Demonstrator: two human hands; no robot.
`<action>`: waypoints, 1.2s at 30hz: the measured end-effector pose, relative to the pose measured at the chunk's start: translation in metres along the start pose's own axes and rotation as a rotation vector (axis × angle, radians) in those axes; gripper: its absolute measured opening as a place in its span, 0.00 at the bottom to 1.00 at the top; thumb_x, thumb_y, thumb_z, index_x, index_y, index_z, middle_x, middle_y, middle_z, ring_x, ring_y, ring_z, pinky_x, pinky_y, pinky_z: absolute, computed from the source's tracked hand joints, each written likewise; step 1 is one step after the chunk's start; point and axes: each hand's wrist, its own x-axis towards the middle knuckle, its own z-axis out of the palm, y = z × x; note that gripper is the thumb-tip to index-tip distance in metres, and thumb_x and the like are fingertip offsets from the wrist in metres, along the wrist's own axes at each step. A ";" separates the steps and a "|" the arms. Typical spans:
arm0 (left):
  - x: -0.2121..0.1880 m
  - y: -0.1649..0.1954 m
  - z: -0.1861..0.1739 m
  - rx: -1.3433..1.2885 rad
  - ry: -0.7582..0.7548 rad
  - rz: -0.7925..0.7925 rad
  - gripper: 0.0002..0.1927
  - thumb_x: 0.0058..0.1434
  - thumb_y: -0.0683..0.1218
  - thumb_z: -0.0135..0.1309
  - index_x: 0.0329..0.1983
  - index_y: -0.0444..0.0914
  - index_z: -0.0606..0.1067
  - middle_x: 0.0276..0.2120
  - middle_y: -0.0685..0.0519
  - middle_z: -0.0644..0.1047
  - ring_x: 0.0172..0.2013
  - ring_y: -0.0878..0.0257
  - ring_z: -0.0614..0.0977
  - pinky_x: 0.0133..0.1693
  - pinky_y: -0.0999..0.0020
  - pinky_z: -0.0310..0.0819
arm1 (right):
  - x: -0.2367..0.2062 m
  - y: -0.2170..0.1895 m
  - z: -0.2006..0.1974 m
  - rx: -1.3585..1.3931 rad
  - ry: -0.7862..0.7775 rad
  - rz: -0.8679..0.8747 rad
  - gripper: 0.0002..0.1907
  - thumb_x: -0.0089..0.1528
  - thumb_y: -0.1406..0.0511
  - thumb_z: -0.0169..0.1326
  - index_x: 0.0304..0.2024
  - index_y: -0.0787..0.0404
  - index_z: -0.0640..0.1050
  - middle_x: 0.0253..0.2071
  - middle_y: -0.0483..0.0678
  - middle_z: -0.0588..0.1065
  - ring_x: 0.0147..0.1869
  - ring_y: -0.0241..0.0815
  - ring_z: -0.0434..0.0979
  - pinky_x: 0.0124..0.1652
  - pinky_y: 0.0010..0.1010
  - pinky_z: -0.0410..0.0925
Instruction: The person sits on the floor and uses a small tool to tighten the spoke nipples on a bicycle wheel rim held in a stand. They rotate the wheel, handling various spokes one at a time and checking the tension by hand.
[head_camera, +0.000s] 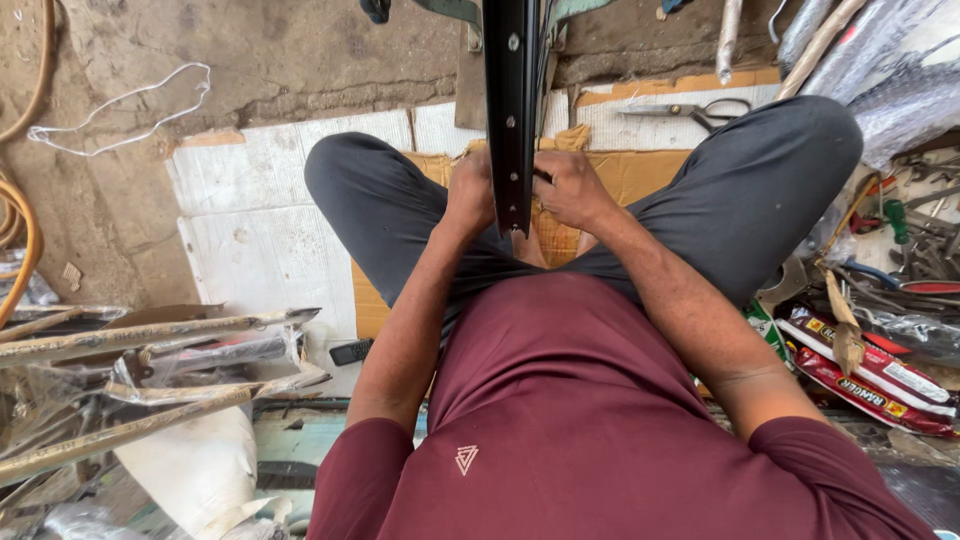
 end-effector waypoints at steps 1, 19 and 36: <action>0.000 0.002 -0.001 -0.099 -0.012 -0.083 0.08 0.64 0.45 0.56 0.42 0.35 0.75 0.33 0.43 0.79 0.35 0.47 0.81 0.37 0.56 0.75 | -0.002 -0.003 0.001 -0.022 0.019 -0.046 0.08 0.66 0.67 0.58 0.37 0.68 0.79 0.33 0.58 0.77 0.38 0.53 0.78 0.39 0.40 0.70; -0.002 0.038 -0.037 -0.778 -0.297 -0.464 0.10 0.69 0.43 0.56 0.43 0.30 0.81 0.29 0.49 0.78 0.25 0.71 0.75 0.28 0.75 0.68 | -0.001 0.000 -0.040 0.514 -0.075 0.331 0.09 0.70 0.63 0.54 0.41 0.62 0.81 0.34 0.48 0.80 0.34 0.35 0.80 0.34 0.27 0.75; 0.012 0.096 -0.068 -1.581 -0.239 -0.319 0.13 0.64 0.36 0.67 0.46 0.31 0.74 0.34 0.48 0.80 0.20 0.75 0.75 0.23 0.80 0.66 | 0.006 -0.008 -0.024 0.107 -0.058 0.246 0.06 0.62 0.68 0.61 0.39 0.65 0.80 0.32 0.51 0.78 0.35 0.39 0.77 0.36 0.33 0.72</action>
